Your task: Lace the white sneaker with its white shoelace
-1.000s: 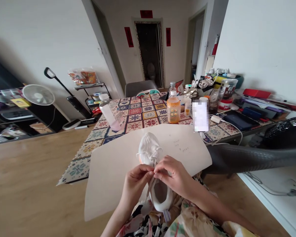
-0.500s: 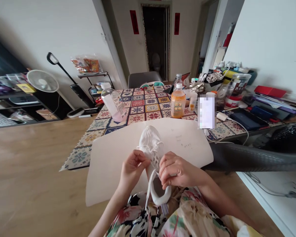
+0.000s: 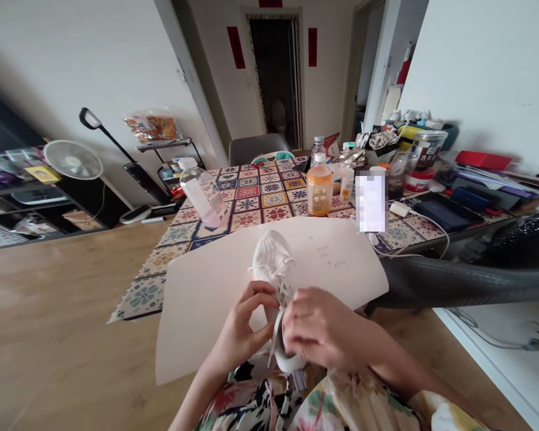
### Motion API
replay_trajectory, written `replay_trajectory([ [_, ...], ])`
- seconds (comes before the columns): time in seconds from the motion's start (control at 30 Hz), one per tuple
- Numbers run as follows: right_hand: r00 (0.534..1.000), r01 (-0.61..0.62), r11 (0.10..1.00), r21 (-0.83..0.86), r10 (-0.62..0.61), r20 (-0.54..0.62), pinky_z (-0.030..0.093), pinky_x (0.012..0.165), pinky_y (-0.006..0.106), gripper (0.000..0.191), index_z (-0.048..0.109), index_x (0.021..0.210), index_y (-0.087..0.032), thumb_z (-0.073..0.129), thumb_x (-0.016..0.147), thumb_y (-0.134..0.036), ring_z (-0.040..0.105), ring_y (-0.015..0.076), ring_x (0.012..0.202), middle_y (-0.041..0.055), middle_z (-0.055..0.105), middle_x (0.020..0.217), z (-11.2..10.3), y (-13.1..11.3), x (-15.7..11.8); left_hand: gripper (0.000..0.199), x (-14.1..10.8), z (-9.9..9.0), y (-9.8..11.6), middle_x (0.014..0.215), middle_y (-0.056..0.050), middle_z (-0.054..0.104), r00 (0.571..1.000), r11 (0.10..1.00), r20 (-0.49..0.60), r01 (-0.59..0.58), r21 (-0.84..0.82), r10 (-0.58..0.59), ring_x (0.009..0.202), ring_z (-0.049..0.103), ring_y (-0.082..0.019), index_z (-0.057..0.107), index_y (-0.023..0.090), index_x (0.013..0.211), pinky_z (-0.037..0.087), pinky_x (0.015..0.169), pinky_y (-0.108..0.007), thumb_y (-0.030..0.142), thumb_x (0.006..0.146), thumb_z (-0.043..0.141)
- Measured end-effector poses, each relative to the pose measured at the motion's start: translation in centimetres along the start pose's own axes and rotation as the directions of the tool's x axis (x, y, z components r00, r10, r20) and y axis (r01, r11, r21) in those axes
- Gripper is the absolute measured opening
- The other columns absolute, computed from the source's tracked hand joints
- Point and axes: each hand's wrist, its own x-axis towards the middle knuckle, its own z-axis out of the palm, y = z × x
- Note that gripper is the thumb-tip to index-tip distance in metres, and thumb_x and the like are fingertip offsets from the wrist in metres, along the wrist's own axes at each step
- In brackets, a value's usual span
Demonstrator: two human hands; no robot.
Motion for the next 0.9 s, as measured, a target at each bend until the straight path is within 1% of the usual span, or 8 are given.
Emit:
replay_trajectory([
  [0.07,0.955,0.150,0.905,0.399,-0.237,0.179,0.053,0.083,0.027,0.029,0.060,0.073,-0.025,0.050,0.100,-0.028,0.069,0.0152,0.076,0.0020,0.071,0.076,-1.1,-0.6,0.0,0.019,-0.1,0.2,0.0,0.112,-0.008,0.056,1.000,1.000,-0.010,0.009,0.006,-0.009,0.105,0.059,-0.023,0.068,0.021,0.093,0.046,0.096,-0.037,0.009,0.077,0.067],
  [0.13,0.903,0.183,0.780,0.599,-0.374,0.212,0.055,0.080,0.023,0.032,0.059,0.073,-0.026,0.049,0.101,-0.036,0.071,0.0144,0.075,0.0016,0.072,0.076,-1.9,-0.7,-0.4,0.017,-0.1,0.4,0.0,0.112,-0.008,0.055,1.000,1.000,-0.018,0.016,0.003,-0.016,0.105,0.059,-0.023,0.068,0.020,0.091,0.046,0.097,-0.038,0.010,0.078,0.068],
  [0.17,0.929,0.139,0.794,0.592,-0.312,0.200,0.055,0.079,0.024,0.032,0.059,0.075,-0.026,0.048,0.101,-0.039,0.071,0.0149,0.076,0.0024,0.072,0.078,-2.0,-0.5,-0.6,0.016,-0.1,0.5,0.1,0.112,-0.008,0.055,1.000,1.000,-0.021,0.018,0.000,-0.018,0.106,0.059,-0.023,0.068,0.020,0.091,0.045,0.098,-0.038,0.010,0.078,0.067],
  [0.23,0.993,-0.085,0.907,0.412,0.045,0.105,0.055,0.076,0.026,0.026,0.061,0.082,-0.024,0.049,0.102,-0.037,0.068,0.0165,0.079,0.0041,0.071,0.084,-1.7,0.2,-0.9,0.016,-0.1,0.6,0.3,0.112,-0.008,0.055,1.000,1.000,-0.018,0.014,-0.012,-0.014,0.106,0.059,-0.023,0.067,0.020,0.089,0.045,0.098,-0.038,0.008,0.078,0.065],
  [0.33,0.924,-0.370,0.919,0.135,0.380,-0.053,0.051,0.078,0.027,0.007,0.061,0.094,-0.022,0.054,0.096,-0.020,0.063,0.0171,0.083,0.0035,0.065,0.090,-0.6,1.5,-1.1,0.019,0.0,0.7,0.7,0.111,-0.008,0.055,1.000,1.000,0.006,0.005,-0.024,-0.004,0.106,0.059,-0.023,0.063,0.019,0.083,0.046,0.095,-0.035,0.003,0.075,0.060],
  [0.47,0.947,-0.318,0.946,0.068,0.320,-0.010,0.050,0.078,0.027,0.027,0.056,0.106,-0.021,0.056,0.084,-0.005,0.057,0.0162,0.083,0.0028,0.059,0.096,0.6,2.4,-0.9,0.023,0.0,0.9,1.0,0.109,-0.007,0.056,1.000,0.999,0.016,-0.016,-0.046,0.017,0.103,0.059,-0.022,0.051,0.020,0.078,0.047,0.090,-0.032,-0.002,0.069,0.053],
  [0.6,0.952,-0.288,0.957,0.033,0.290,-0.100,0.051,0.081,0.029,0.039,0.051,0.112,-0.021,0.056,0.078,0.000,0.058,0.0183,0.090,0.0049,0.058,0.103,1.4,2.5,-0.7,0.024,0.0,1.0,1.0,0.117,-0.009,0.053,1.000,0.999,0.017,0.005,-0.050,-0.004,0.106,0.059,-0.023,0.052,0.020,0.087,0.048,0.092,-0.034,0.002,0.072,0.055],
  [0.9,0.980,-0.108,0.982,-0.154,0.079,-0.184,0.053,0.079,0.032,0.016,0.056,0.103,-0.021,0.052,0.091,-0.011,0.062,0.0217,0.092,0.0098,0.063,0.102,2.3,3.0,-0.4,0.012,0.1,0.8,0.5,0.111,-0.009,0.056,0.998,0.996,0.065,0.018,-0.092,-0.012,0.098,0.058,-0.022,0.052,0.020,0.077,0.049,0.088,-0.033,0.008,0.081,0.055],
])
